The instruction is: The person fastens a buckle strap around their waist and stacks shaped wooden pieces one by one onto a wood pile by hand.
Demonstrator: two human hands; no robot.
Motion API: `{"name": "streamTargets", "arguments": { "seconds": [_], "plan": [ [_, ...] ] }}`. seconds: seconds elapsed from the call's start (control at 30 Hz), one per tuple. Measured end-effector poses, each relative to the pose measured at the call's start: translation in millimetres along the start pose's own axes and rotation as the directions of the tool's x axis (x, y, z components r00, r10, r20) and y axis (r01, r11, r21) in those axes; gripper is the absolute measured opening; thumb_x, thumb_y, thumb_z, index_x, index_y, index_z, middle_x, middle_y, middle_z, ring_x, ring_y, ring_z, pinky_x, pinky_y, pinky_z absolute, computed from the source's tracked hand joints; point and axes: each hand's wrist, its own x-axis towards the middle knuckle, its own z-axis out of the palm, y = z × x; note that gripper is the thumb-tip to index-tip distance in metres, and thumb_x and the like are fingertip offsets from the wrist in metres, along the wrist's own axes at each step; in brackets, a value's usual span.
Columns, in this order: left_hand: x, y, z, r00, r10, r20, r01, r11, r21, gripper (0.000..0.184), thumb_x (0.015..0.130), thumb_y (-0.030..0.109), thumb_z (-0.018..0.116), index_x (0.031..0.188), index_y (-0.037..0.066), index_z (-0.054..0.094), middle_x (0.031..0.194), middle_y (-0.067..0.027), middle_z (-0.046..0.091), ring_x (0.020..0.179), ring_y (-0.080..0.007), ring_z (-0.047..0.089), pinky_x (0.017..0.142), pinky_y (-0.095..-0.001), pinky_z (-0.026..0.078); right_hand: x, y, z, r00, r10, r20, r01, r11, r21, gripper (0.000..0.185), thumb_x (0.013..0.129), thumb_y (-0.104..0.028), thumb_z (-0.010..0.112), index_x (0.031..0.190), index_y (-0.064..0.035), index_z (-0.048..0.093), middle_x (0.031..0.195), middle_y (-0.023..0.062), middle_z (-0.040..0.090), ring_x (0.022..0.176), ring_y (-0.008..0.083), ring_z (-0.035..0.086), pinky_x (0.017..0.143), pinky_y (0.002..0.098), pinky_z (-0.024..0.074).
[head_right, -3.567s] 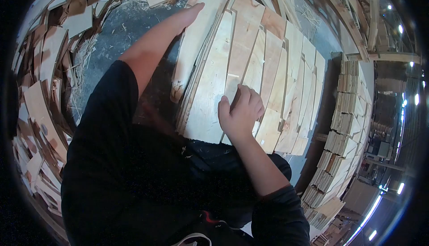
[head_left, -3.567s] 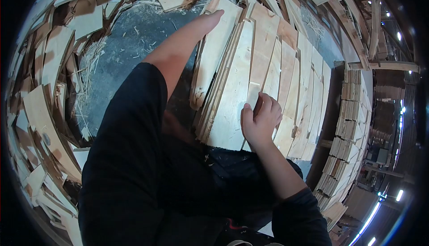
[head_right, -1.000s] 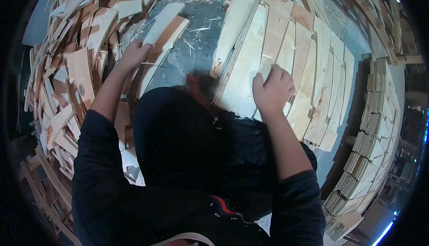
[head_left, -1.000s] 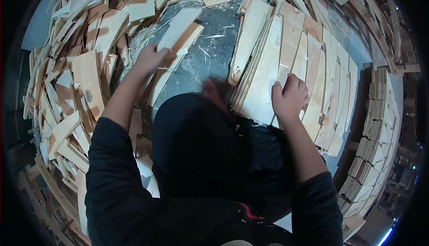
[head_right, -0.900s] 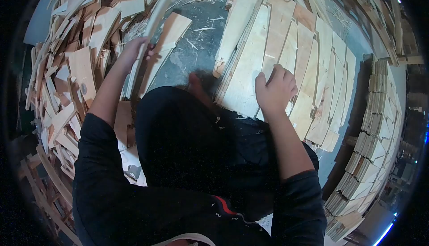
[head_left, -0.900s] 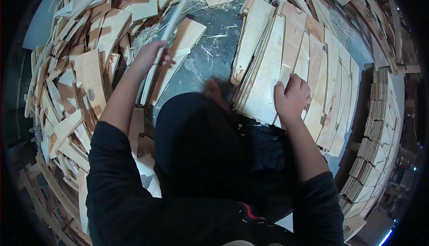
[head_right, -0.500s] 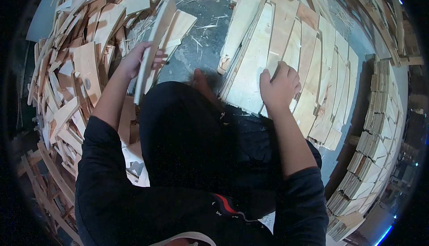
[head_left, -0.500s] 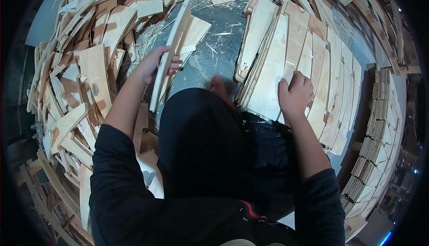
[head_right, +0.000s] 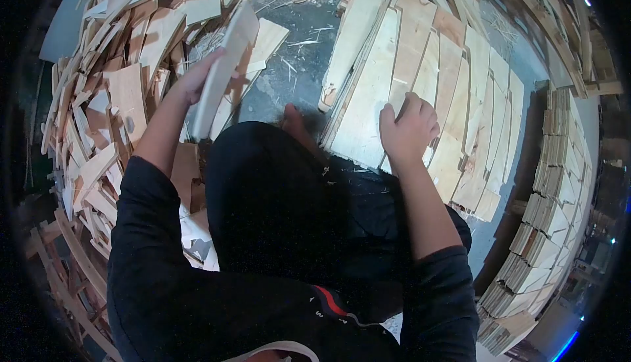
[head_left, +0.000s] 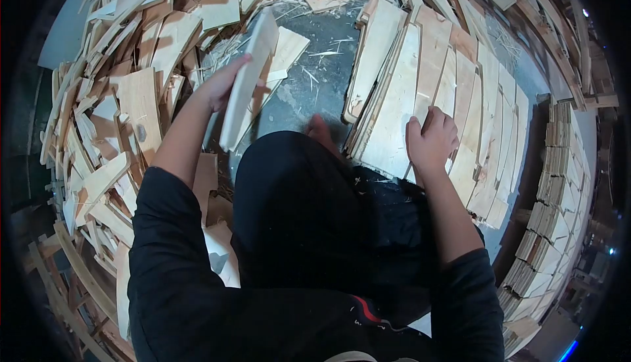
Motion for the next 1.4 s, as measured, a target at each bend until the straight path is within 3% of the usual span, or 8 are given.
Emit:
{"name": "streamTargets", "arguments": {
  "seconds": [0.03,0.13,0.27,0.6,0.73,0.9,1.2,1.4],
  "plan": [
    [-2.0,7.6,-8.2,0.992,-0.015,0.124,0.026,0.996,-0.081,0.052,0.096,0.05,0.048,0.119,0.004,0.055,0.092,-0.0097,0.07,0.086,-0.0191,0.066,0.073,-0.0345,0.056,-1.3,0.4,0.0,1.0,0.006,0.005,-0.006,1.0,-0.001,0.051,0.079,-0.033,0.062,0.122,-0.0058,0.054,0.121,0.0167,0.052,0.119,0.0343,0.043,0.103,0.0501,0.0244],
    [-12.9,10.9,-0.3,0.999,0.027,0.026,-0.026,0.998,-0.057,0.058,0.095,0.052,0.048,0.129,0.005,0.051,0.101,-0.0105,0.071,0.085,-0.0179,0.067,0.08,-0.0328,0.052,-0.9,1.1,0.1,1.0,-0.014,-0.008,0.014,1.0,0.014,0.051,0.079,-0.034,0.062,0.122,-0.0062,0.054,0.12,0.0165,0.052,0.119,0.0342,0.043,0.103,0.0499,0.0247],
    [0.7,-7.2,-16.7,0.997,-0.051,0.052,0.037,0.969,0.243,0.048,0.098,0.049,0.041,0.115,0.009,0.061,0.095,-0.0032,0.072,0.083,-0.0155,0.067,0.077,-0.0304,0.051,-1.0,0.9,0.0,1.0,0.0,-0.003,0.0,1.0,0.003,0.051,0.079,-0.034,0.062,0.122,-0.0066,0.054,0.119,0.0161,0.052,0.12,0.0341,0.042,0.103,0.0496,0.0252],
    [-19.7,-16.3,-21.6,0.977,0.192,-0.09,-0.185,0.979,0.082,0.04,0.095,0.038,0.047,0.111,0.007,0.065,0.096,-0.0047,0.071,0.091,-0.0183,0.065,0.083,-0.0358,0.051,-1.3,-0.3,-1.8,1.0,-0.002,0.003,0.002,1.0,0.0,0.051,0.079,-0.034,0.062,0.122,-0.0069,0.054,0.118,0.0159,0.052,0.118,0.0332,0.043,0.102,0.0494,0.0253],
    [-16.0,-24.5,-30.8,0.996,0.014,0.092,-0.019,0.998,0.058,0.042,0.092,0.037,0.046,0.116,0.006,0.062,0.097,-0.0051,0.072,0.093,-0.0165,0.065,0.088,-0.0342,0.049,-1.3,0.0,-1.4,1.0,-0.007,0.002,0.007,1.0,-0.01,0.051,0.079,-0.034,0.062,0.121,-0.0071,0.054,0.118,0.0158,0.052,0.118,0.0327,0.043,0.102,0.0494,0.025],
    [-4.2,-31.5,-23.8,0.986,-0.164,-0.011,0.159,0.935,0.316,0.03,0.089,0.035,0.06,0.101,0.008,0.067,0.088,-0.0048,0.068,0.066,-0.0114,0.059,0.062,-0.0261,0.049,-1.2,-0.8,-1.8,1.0,-0.009,-0.007,0.009,1.0,-0.001,0.051,0.079,-0.034,0.062,0.122,-0.0069,0.054,0.118,0.0159,0.052,0.119,0.0328,0.043,0.102,0.0495,0.0247],
    [-20.1,14.8,-13.7,0.957,0.275,0.092,-0.288,0.934,0.21,0.041,0.092,0.034,0.06,0.117,0.002,0.062,0.105,-0.0059,0.066,0.098,-0.0131,0.057,0.089,-0.0276,0.044,-1.3,-1.4,-1.5,1.0,-0.006,0.003,0.006,1.0,0.006,0.053,0.08,-0.034,0.062,0.123,-0.0056,0.054,0.12,0.0172,0.052,0.12,0.0347,0.042,0.102,0.05,0.025],
    [-31.5,51.1,7.3,0.838,0.536,-0.108,-0.481,0.817,0.318,0.041,0.089,0.026,0.067,0.12,0.0,0.059,0.101,-0.0032,0.063,0.093,-0.0118,0.056,0.082,-0.025,0.044,-1.5,0.7,-0.4,1.0,-0.017,-0.012,0.017,1.0,0.007,0.052,0.079,-0.034,0.062,0.123,-0.0054,0.054,0.119,0.0171,0.052,0.119,0.0349,0.043,0.102,0.0501,0.0253]
  ]
}}
